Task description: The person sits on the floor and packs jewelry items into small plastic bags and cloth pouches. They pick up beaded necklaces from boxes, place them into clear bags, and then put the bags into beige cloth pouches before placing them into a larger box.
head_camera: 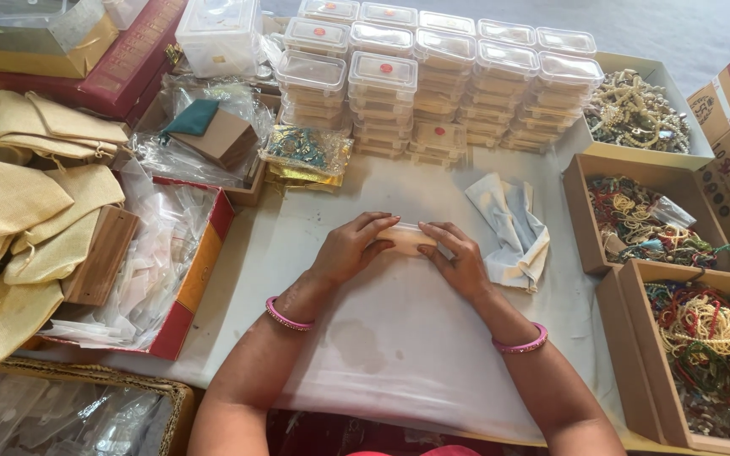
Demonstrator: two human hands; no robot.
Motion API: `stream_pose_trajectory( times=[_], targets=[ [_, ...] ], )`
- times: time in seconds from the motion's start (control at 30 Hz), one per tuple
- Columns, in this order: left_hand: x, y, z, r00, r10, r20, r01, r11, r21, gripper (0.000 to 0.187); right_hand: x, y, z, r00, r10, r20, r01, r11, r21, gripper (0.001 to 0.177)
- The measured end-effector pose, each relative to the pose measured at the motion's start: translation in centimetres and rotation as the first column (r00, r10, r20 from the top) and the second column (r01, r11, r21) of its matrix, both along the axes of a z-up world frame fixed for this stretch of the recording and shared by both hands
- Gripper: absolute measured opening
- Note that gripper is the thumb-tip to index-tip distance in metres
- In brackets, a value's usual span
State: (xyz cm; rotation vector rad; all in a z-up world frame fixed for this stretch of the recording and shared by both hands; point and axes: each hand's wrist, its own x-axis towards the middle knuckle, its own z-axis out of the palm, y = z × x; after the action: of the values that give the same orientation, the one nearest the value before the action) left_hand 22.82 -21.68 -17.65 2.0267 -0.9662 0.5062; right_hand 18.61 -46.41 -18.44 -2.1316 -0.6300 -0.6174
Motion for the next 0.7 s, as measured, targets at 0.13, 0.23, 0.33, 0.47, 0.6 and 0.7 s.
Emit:
stream_pose_trajectory(
  times=[0.13, 0.23, 0.33, 0.47, 0.6, 0.7],
  targets=[
    [0.0, -0.1, -0.1, 0.999, 0.001, 0.035, -0.001, 1.0, 0.001, 0.046, 0.3, -0.5, -1.0, 1.0, 0.001, -0.028, -0.001, 1.0, 0.015, 0.047],
    [0.2, -0.1, -0.6, 0.998, 0.012, 0.069, -0.012, 1.0, 0.004, 0.044, 0.6, -0.8, -1.9, 0.997, 0.011, -0.082, -0.006, 0.998, 0.065, 0.056],
    [0.2, -0.1, -0.7, 0.997, 0.021, 0.071, -0.022, 1.0, 0.009, 0.039, 0.8, -0.9, -2.3, 0.995, 0.011, -0.095, -0.003, 0.996, 0.085, 0.065],
    [0.3, -0.5, -0.8, 0.996, 0.032, 0.088, -0.035, 0.999, 0.033, 0.051, 0.0, -0.1, -0.8, 0.998, -0.059, 0.027, 0.06, 0.998, -0.028, 0.062],
    [0.5, -0.8, -0.6, 0.992, 0.016, 0.126, -0.013, 1.0, -0.022, 0.091, 0.5, -0.3, -0.4, 0.959, -0.197, 0.205, 0.229, 0.962, -0.147, 0.05],
    [1.2, -0.7, -3.6, 0.992, 0.111, 0.058, -0.118, 0.986, 0.122, 0.1, 1.5, -0.4, 0.9, 0.935, -0.305, 0.183, 0.304, 0.952, 0.033, 0.044]
  ],
)
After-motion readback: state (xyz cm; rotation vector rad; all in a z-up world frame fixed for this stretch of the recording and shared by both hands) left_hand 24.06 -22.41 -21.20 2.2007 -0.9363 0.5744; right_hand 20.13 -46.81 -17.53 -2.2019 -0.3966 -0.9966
